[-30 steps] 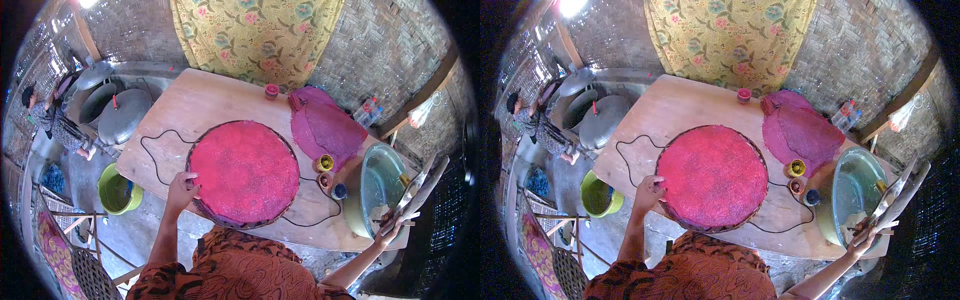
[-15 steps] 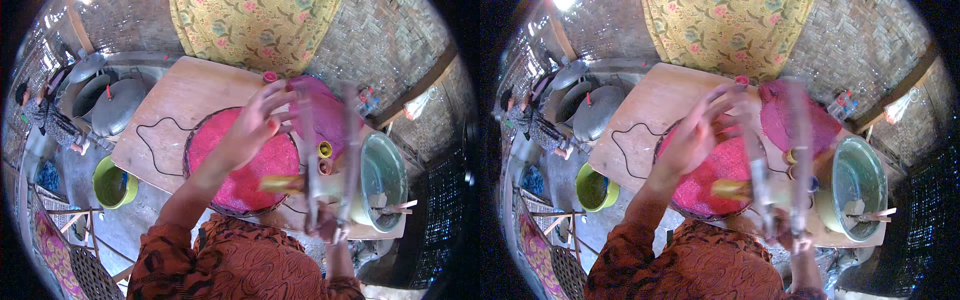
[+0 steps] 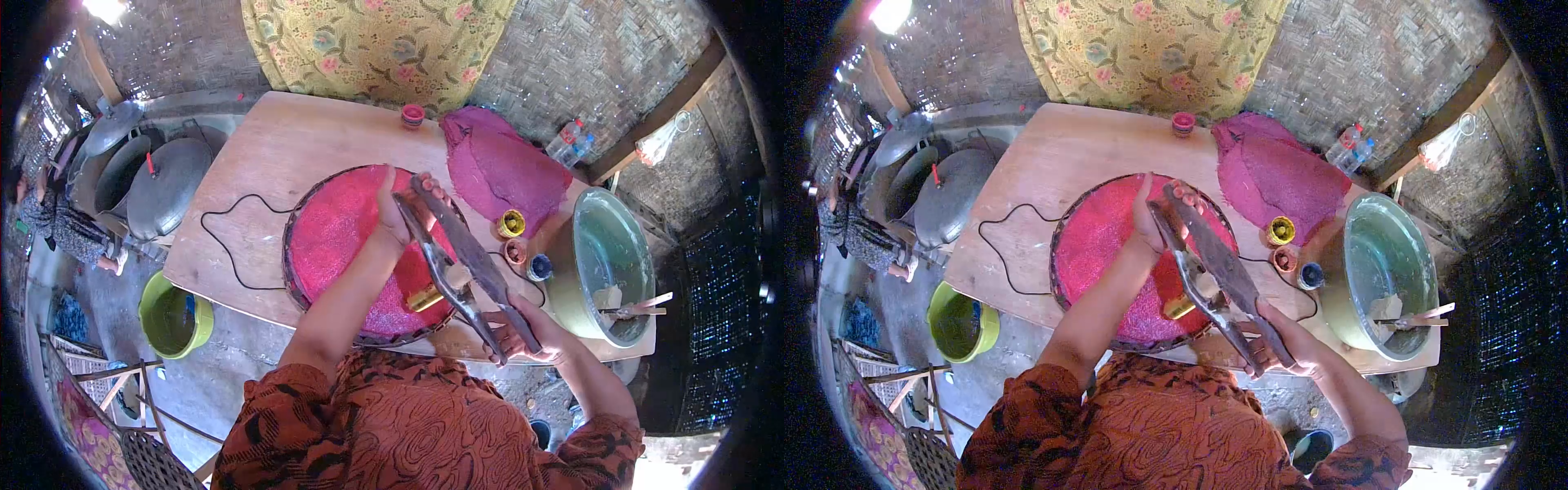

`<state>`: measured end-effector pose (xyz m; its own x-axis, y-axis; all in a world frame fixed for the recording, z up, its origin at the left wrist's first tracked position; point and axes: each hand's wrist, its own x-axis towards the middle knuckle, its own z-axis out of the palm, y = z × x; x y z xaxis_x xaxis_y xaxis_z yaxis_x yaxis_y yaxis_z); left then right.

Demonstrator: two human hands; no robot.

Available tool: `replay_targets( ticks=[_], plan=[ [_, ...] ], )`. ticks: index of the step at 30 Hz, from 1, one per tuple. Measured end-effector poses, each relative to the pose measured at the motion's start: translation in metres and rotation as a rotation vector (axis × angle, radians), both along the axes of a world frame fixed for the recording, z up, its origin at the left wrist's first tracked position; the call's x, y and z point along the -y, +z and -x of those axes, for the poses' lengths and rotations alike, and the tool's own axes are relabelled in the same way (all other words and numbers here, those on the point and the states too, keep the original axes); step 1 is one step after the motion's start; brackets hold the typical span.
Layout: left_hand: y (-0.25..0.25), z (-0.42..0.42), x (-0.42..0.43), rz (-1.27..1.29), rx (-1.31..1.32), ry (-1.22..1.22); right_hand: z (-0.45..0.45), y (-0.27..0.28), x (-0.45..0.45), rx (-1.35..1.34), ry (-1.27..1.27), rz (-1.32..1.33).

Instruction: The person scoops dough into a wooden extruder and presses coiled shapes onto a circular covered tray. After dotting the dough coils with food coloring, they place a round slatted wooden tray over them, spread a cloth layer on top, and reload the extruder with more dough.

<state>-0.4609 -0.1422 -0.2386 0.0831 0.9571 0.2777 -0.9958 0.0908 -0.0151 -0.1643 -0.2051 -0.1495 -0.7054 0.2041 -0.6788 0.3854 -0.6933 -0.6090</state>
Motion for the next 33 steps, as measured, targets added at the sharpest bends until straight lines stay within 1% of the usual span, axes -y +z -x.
replay_targets(
  ticks=[2, 3, 4, 6, 7, 10, 11, 14, 15, 16, 18, 20, 22, 24, 26, 27, 28, 30, 32, 33],
  plan=[
    [-0.003, -0.002, -0.002, 0.003, 0.022, 0.034, 0.004, 0.016, -0.003, 0.201, 0.017, -0.195],
    [0.002, -0.003, 0.001, 0.008, 0.044, 0.072, 0.003, 0.012, -0.009, 0.183, 0.029, -0.275],
    [0.008, 0.001, 0.001, 0.008, 0.045, 0.071, 0.004, 0.009, -0.011, 0.184, 0.029, -0.275],
    [0.026, 0.016, -0.001, -0.066, -0.049, 0.118, 0.011, 0.010, -0.013, 0.164, 0.066, -0.381],
    [0.035, 0.022, 0.002, -0.051, -0.070, 0.130, 0.019, 0.016, -0.007, 0.168, 0.067, -0.410],
    [0.052, 0.028, 0.025, 0.003, -0.086, 0.159, 0.028, 0.033, 0.010, 0.130, 0.062, -0.395],
    [0.051, 0.027, 0.029, -0.001, -0.093, 0.159, 0.020, 0.032, 0.007, 0.151, 0.140, -0.352],
    [0.053, 0.009, 0.036, 0.031, -0.053, 0.169, 0.005, 0.051, 0.011, 0.220, 0.122, -0.365],
    [0.061, 0.000, 0.038, 0.069, -0.064, 0.211, 0.001, 0.054, 0.008, 0.214, 0.129, -0.395],
    [0.061, -0.001, 0.034, 0.070, -0.061, 0.212, 0.003, 0.054, 0.006, 0.216, 0.131, -0.395],
    [0.064, 0.002, 0.021, -0.053, -0.067, 0.221, 0.004, 0.049, 0.002, 0.229, 0.046, -0.516],
    [0.073, 0.011, 0.022, -0.023, -0.050, 0.198, 0.009, 0.033, 0.003, 0.193, 0.017, -0.540],
    [0.078, 0.022, 0.028, -0.036, -0.152, 0.211, 0.016, 0.021, 0.009, 0.093, 0.016, -0.559],
    [0.077, 0.021, 0.039, 0.017, -0.170, 0.216, 0.015, 0.016, 0.015, 0.093, 0.001, -0.526],
    [0.071, 0.017, 0.049, 0.085, -0.190, 0.244, 0.013, 0.022, 0.022, 0.069, 0.016, -0.436],
    [0.068, 0.009, 0.050, 0.167, -0.161, 0.264, 0.010, 0.027, 0.022, 0.094, 0.013, -0.401],
    [0.063, 0.005, 0.048, 0.169, -0.162, 0.267, 0.006, 0.025, 0.019, 0.093, 0.017, -0.398],
    [0.046, -0.003, 0.039, 0.153, -0.099, 0.207, -0.001, 0.018, 0.015, 0.174, 0.013, -0.440],
    [0.021, 0.000, 0.020, 0.123, -0.081, 0.186, 0.003, 0.008, 0.013, 0.174, -0.001, -0.496],
    [0.010, 0.005, 0.012, 0.049, -0.070, 0.141, 0.005, -0.003, 0.009, 0.176, -0.015, -0.524]
  ],
)
